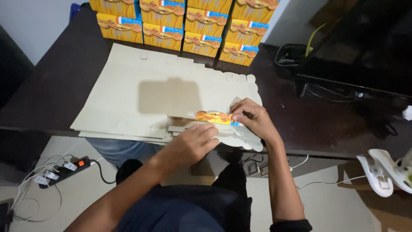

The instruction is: Folding a flat cardboard sheet into a finished box

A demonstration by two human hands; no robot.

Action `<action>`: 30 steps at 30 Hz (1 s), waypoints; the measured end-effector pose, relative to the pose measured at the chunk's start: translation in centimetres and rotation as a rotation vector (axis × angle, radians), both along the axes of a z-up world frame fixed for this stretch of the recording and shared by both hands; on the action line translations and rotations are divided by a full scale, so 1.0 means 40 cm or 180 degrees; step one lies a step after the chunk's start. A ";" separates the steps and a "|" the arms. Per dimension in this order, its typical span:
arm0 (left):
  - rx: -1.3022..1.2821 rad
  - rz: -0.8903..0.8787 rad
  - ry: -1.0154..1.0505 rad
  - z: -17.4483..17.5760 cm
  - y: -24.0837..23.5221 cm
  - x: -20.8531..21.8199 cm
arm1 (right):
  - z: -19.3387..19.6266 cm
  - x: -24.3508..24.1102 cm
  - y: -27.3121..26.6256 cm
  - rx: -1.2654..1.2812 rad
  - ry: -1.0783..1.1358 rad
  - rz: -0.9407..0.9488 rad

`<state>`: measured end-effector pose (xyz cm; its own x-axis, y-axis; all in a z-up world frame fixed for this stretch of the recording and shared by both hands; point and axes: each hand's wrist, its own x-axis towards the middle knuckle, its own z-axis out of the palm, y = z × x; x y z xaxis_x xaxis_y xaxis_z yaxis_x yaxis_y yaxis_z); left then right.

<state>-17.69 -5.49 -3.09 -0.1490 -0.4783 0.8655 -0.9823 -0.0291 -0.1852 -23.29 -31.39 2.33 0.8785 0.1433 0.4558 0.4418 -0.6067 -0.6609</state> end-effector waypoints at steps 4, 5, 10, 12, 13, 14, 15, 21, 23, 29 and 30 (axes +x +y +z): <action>0.0721 0.0165 0.0608 0.002 -0.003 0.017 | -0.002 0.007 0.005 -0.0064 -0.0006 -0.0011; 0.1018 0.0194 0.0810 0.015 0.004 0.014 | 0.000 0.006 0.007 -0.0044 0.0014 -0.0042; 0.1750 0.0245 0.1314 0.027 0.008 0.013 | 0.000 0.006 0.010 -0.0183 0.0051 -0.0040; 0.1648 0.0330 0.1059 0.011 0.004 0.012 | 0.015 -0.005 0.019 -0.0256 0.0134 0.0045; 0.1640 0.0341 0.1046 0.005 0.005 0.002 | 0.016 -0.005 0.022 -0.0262 0.0118 0.0052; 0.1359 0.0059 0.1258 0.000 0.005 -0.007 | 0.017 -0.006 0.025 -0.0328 0.0069 0.0109; 0.1076 -0.0229 0.1471 -0.007 0.005 -0.019 | 0.017 -0.009 0.027 -0.0394 0.0026 0.0163; 0.0031 0.0727 0.0940 0.053 0.077 -0.028 | 0.009 -0.007 0.007 -0.0258 -0.0411 0.0133; 0.0080 0.0873 0.1108 0.063 0.135 -0.014 | 0.028 -0.015 0.025 -0.0165 -0.0448 0.0073; 0.0643 0.1725 0.1523 0.114 0.348 -0.017 | 0.026 -0.023 0.020 0.0208 -0.0624 0.0127; 0.0922 0.2029 0.1831 0.121 0.384 -0.019 | 0.022 -0.024 0.015 0.0294 -0.0683 0.0300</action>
